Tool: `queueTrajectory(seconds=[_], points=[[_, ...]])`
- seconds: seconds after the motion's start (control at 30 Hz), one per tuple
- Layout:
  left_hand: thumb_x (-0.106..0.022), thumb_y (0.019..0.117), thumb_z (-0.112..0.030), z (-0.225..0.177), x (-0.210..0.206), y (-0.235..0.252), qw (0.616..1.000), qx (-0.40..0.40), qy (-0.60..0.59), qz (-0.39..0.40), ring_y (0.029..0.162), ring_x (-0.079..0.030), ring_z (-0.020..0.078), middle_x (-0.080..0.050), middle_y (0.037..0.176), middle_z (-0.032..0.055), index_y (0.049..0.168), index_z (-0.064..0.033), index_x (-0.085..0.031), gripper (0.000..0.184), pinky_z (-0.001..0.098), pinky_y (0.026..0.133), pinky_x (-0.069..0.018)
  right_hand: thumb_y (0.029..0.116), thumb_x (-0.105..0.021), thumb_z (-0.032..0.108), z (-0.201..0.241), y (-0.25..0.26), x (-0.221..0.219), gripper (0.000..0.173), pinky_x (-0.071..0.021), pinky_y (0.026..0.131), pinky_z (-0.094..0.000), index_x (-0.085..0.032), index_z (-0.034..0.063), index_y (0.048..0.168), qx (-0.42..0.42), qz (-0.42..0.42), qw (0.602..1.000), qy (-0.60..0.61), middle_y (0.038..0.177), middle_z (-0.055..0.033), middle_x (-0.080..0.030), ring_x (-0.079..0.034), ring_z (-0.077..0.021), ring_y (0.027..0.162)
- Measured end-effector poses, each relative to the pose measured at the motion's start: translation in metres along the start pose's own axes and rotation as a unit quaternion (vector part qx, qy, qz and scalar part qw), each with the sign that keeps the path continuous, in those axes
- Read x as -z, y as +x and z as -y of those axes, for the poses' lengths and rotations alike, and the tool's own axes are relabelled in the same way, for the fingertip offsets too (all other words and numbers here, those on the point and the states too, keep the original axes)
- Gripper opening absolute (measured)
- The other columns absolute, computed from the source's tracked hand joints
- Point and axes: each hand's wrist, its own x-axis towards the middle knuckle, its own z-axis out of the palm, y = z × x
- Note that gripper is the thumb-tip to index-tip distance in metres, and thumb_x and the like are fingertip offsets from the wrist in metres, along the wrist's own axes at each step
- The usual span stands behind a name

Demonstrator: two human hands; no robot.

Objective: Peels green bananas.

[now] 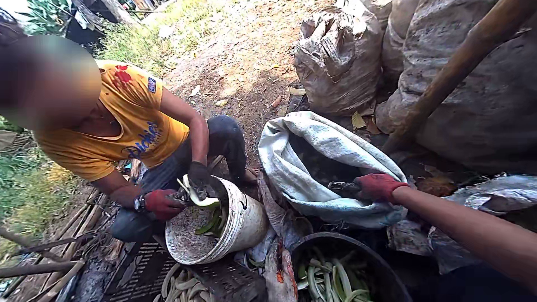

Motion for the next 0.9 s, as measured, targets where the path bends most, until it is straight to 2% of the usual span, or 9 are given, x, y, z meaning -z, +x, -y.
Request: queueTrajectory(seconds=[0.17,0.27,0.37,0.47,0.53,0.57,0.7,0.77,0.9], points=[[-0.069,0.0926,-0.036,-0.056,-0.068,0.046,0.940,-0.233,0.177,0.173,0.140,-0.050,0.0299,-0.056,0.147,0.0155,0.140,-0.0031,-0.060,0.059,0.0461,0.118,-0.0382,0.1013,-0.064,0.030,-0.009,-0.039,-0.035,0.038,-0.0465,0.096,-0.0685,-0.065,0.0000,0.124,0.003,0.057,0.998,-0.016,0.121,-0.0289,-0.067,-0.063,-0.0478,0.119],[-0.071,0.0875,-0.053,-0.096,-0.120,0.077,0.809,-0.239,0.379,0.381,0.156,-0.019,0.0330,-0.027,0.167,0.0114,0.159,-0.0130,-0.036,0.089,0.0538,0.126,-0.0102,0.1022,-0.063,0.030,-0.010,-0.044,-0.039,0.041,-0.0459,0.100,-0.0671,-0.063,-0.0033,0.126,-0.026,0.038,0.998,0.031,0.124,-0.0307,-0.066,-0.061,-0.0483,0.122],[-0.080,0.0813,-0.046,-0.094,-0.161,0.090,0.747,-0.233,0.444,0.437,0.156,-0.007,0.0428,-0.021,0.169,0.0120,0.162,-0.0178,-0.029,0.099,0.0662,0.122,0.0016,0.1037,-0.062,0.029,-0.028,-0.043,-0.035,0.045,-0.0435,0.104,-0.0668,-0.059,-0.0094,0.127,-0.069,-0.008,0.988,0.137,0.128,-0.0344,-0.062,-0.058,-0.0497,0.126],[-0.069,0.0886,-0.024,-0.083,-0.175,0.091,0.733,-0.220,0.462,0.449,0.150,-0.030,0.0408,-0.055,0.149,0.0100,0.146,-0.0267,-0.056,0.059,0.0687,0.122,-0.0049,0.1043,-0.062,0.025,-0.040,-0.033,-0.034,0.038,-0.0490,0.099,-0.0585,-0.061,-0.0076,0.124,-0.088,-0.037,0.951,0.295,0.119,-0.0286,-0.066,-0.065,-0.0402,0.111],[-0.062,0.0931,-0.017,-0.087,-0.177,0.079,0.719,-0.210,0.461,0.475,0.143,-0.042,0.0363,-0.063,0.138,0.0095,0.131,-0.0231,-0.068,0.039,0.0653,0.123,-0.0069,0.1054,-0.060,0.022,-0.033,-0.025,-0.033,0.028,-0.0560,0.079,-0.0418,-0.061,-0.0010,0.122,-0.065,-0.041,0.916,0.394,0.102,-0.0154,-0.065,-0.065,-0.0221,0.084],[-0.061,0.0943,-0.015,-0.089,-0.178,0.070,0.713,-0.215,0.453,0.490,0.139,-0.047,0.0358,-0.065,0.134,0.0110,0.126,-0.0193,-0.070,0.034,0.0648,0.123,-0.0062,0.1052,-0.060,0.020,-0.028,-0.018,-0.032,0.028,-0.0557,0.077,-0.0398,-0.060,0.0000,0.125,-0.041,-0.039,0.908,0.416,0.102,-0.0137,-0.064,-0.063,-0.0196,0.082],[-0.061,0.0960,-0.015,-0.085,-0.176,0.031,0.733,-0.210,0.427,0.486,0.134,-0.052,0.0352,-0.067,0.129,0.0147,0.124,-0.0124,-0.071,0.030,0.0629,0.124,-0.0075,0.1008,-0.066,0.021,-0.009,0.003,-0.021,0.042,-0.0439,0.105,-0.0643,-0.059,-0.0007,0.136,0.030,-0.007,0.989,0.141,0.128,-0.0287,-0.064,-0.061,-0.0441,0.123],[-0.063,0.0947,-0.022,-0.080,-0.172,0.028,0.759,-0.186,0.424,0.458,0.135,-0.051,0.0344,-0.065,0.134,0.0130,0.131,-0.0151,-0.067,0.037,0.0633,0.123,-0.0123,0.0983,-0.067,0.022,-0.010,0.007,-0.027,0.045,-0.0424,0.103,-0.0716,-0.058,-0.0003,0.137,0.009,0.030,0.999,0.021,0.132,-0.0315,-0.062,-0.057,-0.0504,0.127],[-0.063,0.0971,-0.043,-0.083,-0.159,0.031,0.775,-0.159,0.412,0.453,0.137,-0.050,0.0349,-0.062,0.139,0.0142,0.140,-0.0143,-0.060,0.052,0.0643,0.122,-0.0126,0.0987,-0.065,0.018,-0.006,0.002,-0.034,0.046,-0.0423,0.103,-0.0726,-0.057,-0.0005,0.140,-0.021,0.045,0.998,-0.030,0.136,-0.0316,-0.061,-0.056,-0.0513,0.129]])
